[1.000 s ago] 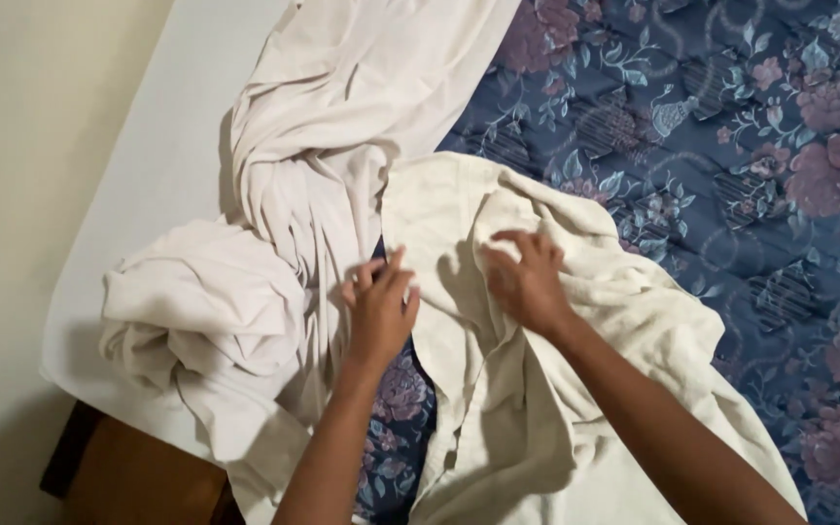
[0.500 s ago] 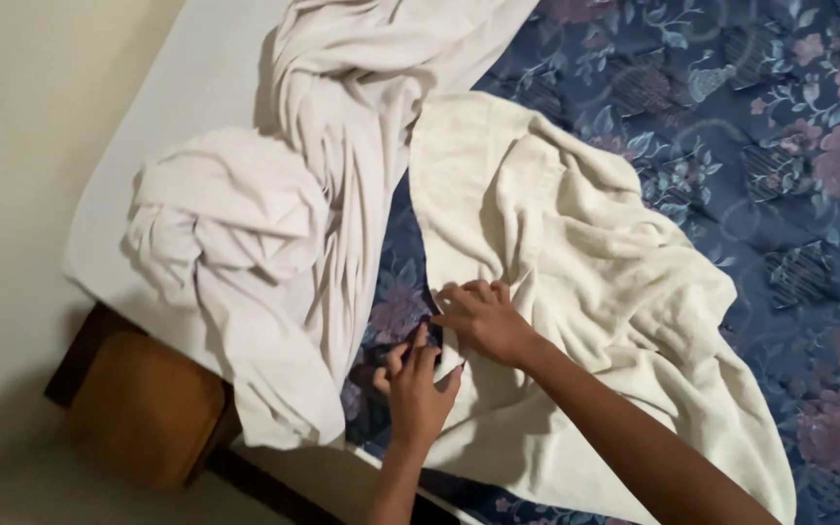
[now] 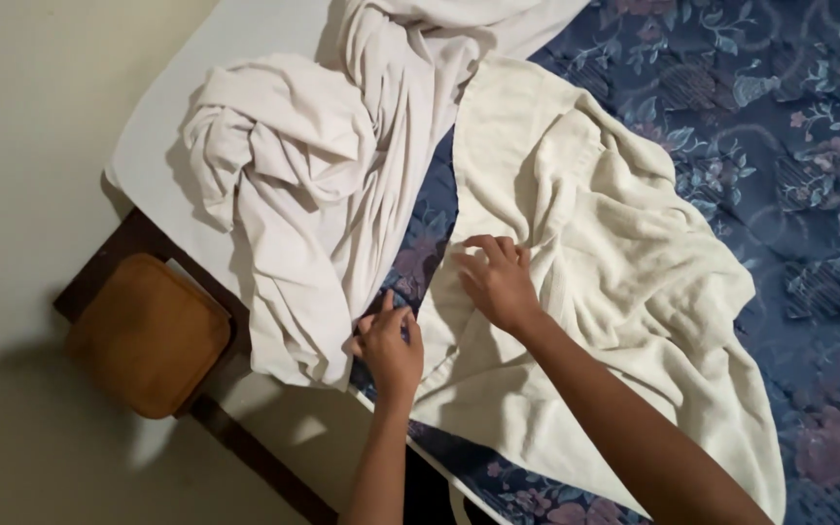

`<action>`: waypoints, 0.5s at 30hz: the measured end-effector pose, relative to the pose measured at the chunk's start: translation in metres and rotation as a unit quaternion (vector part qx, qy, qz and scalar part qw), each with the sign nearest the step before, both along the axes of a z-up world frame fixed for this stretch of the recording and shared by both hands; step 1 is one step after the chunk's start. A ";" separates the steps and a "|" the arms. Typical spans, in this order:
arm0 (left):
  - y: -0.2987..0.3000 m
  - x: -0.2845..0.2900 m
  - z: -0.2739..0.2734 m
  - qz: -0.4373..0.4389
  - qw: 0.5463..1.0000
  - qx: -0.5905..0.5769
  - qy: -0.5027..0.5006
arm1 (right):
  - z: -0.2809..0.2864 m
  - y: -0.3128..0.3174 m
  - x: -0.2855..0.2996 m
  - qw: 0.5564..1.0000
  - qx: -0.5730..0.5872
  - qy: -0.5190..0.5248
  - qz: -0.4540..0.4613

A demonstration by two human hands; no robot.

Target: The person gathers a crumpled white sheet on a bed, then folds a white towel into a compact rectangle. The person smooths the towel and places it on the bed next to the sheet.

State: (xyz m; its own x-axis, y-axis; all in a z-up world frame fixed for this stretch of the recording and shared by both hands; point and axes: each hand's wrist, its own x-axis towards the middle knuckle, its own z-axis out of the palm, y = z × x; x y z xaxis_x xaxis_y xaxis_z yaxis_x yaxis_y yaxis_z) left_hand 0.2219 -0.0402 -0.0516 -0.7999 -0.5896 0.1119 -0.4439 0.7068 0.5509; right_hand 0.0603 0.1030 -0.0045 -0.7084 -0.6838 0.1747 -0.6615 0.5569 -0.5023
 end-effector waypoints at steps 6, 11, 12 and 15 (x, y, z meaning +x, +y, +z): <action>0.026 0.023 0.026 -0.076 0.997 0.026 -0.015 | -0.007 0.049 0.022 0.999 0.037 -0.009 -0.025; 0.055 0.021 0.024 -0.115 0.993 0.014 -0.004 | -0.001 0.087 0.025 0.996 0.055 0.010 -0.074; 0.060 0.017 0.024 -0.114 0.993 0.016 -0.014 | 0.002 0.094 0.024 0.994 0.054 0.010 -0.090; 0.070 -0.006 0.018 -0.125 0.992 0.007 0.004 | 0.004 0.108 0.008 0.991 0.049 0.020 -0.122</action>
State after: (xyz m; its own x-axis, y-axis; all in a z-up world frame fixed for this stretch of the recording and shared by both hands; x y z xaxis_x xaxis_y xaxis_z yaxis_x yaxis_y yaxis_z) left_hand 0.2163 0.0296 -0.0334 -0.9205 -0.3742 0.1126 -0.2507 0.7865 0.5644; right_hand 0.0680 0.2114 -0.0001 -0.8487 -0.5080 0.1471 -0.5193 0.7476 -0.4141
